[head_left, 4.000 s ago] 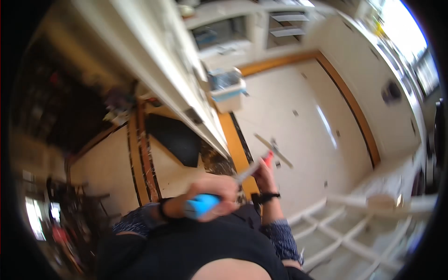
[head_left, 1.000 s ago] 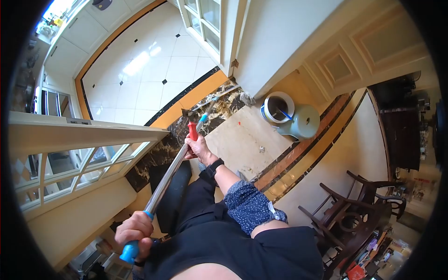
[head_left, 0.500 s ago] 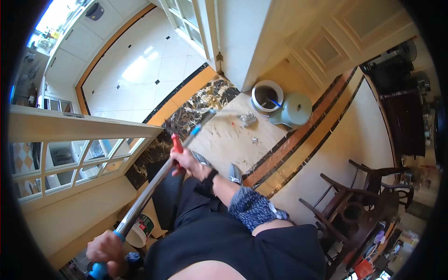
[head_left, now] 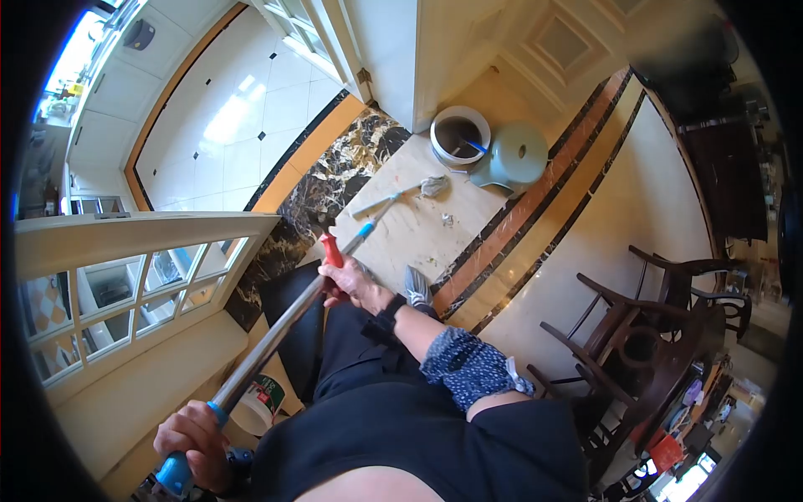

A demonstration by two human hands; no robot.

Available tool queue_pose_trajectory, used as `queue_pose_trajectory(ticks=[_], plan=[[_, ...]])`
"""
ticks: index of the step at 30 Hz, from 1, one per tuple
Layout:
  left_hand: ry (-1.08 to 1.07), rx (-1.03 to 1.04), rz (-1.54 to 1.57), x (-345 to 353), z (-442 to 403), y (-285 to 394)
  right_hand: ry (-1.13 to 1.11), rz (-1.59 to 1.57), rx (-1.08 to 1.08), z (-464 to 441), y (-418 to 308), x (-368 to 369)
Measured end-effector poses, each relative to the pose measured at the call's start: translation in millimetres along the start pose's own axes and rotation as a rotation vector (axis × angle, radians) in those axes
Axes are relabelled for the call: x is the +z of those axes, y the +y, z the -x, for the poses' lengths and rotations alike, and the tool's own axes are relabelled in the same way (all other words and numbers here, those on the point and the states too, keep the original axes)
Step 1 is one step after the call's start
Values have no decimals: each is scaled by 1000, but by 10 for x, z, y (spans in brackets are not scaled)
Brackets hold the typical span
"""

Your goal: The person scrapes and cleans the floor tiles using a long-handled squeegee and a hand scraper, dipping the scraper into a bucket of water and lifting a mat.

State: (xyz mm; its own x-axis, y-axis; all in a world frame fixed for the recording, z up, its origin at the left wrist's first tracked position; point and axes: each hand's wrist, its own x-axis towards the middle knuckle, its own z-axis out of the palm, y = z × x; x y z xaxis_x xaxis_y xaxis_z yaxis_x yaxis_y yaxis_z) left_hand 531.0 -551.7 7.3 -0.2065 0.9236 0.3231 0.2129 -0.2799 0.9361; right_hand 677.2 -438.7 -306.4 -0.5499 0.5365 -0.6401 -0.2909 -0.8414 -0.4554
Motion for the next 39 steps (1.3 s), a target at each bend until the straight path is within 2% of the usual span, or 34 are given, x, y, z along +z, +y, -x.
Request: queue_pose_trajectory(ticks=[4, 6, 10, 12, 13, 14, 16, 19, 21, 26, 28, 30, 32, 34, 37, 38, 39], plan=[[-97, -18, 98, 82, 73, 119, 32, -64, -32, 370, 154, -261], [-249, -28, 196, 118, 66, 135, 49, -77, 21, 566, 166, -402], [-407, -5, 355, 124, 109, 52, 136, -53, 29, 843, 170, -539], [-495, 47, 502, 44, 161, 47, 109, -26, -153, 902, 208, -536], [-266, 114, 472, 165, 365, -53, 122, -57, -204, 775, 297, -654], [-265, 111, 475, 278, 406, -70, 184, -29, -215, 709, 279, -734], [-562, 97, 372, 486, 327, -120, 270, -100, -142, 624, 206, -791], [-477, 94, 372, 536, 519, -49, 209, -94, -200, 730, 213, -806], [-432, 101, 266, 693, 619, -22, 202, -95, -194, 819, 242, -889], [-347, 42, 271, 624, 951, 141, 168, -26, -129, 1149, 476, -1001], [-139, -61, 215, 584, 1056, 184, 150, -7, -95, 1315, 668, -1067], [-169, -77, 220, 542, 1126, 139, 180, 2, -66, 1492, 766, -1145], [-101, -149, 253, 566, 1170, 79, 236, 32, -11, 1536, 848, -1225], [-170, -170, 274, 403, 1194, -65, 325, 119, 43, 1609, 874, -1218], [-180, -113, 357, 76, 1305, -153, 347, 85, -112, 1686, 1025, -1029], [-61, -76, 334, 13, 1388, -135, 303, -3, -246, 1602, 1151, -967], [-109, -80, 306, -119, 1442, -106, 245, -154, -192, 1542, 1159, -868]])
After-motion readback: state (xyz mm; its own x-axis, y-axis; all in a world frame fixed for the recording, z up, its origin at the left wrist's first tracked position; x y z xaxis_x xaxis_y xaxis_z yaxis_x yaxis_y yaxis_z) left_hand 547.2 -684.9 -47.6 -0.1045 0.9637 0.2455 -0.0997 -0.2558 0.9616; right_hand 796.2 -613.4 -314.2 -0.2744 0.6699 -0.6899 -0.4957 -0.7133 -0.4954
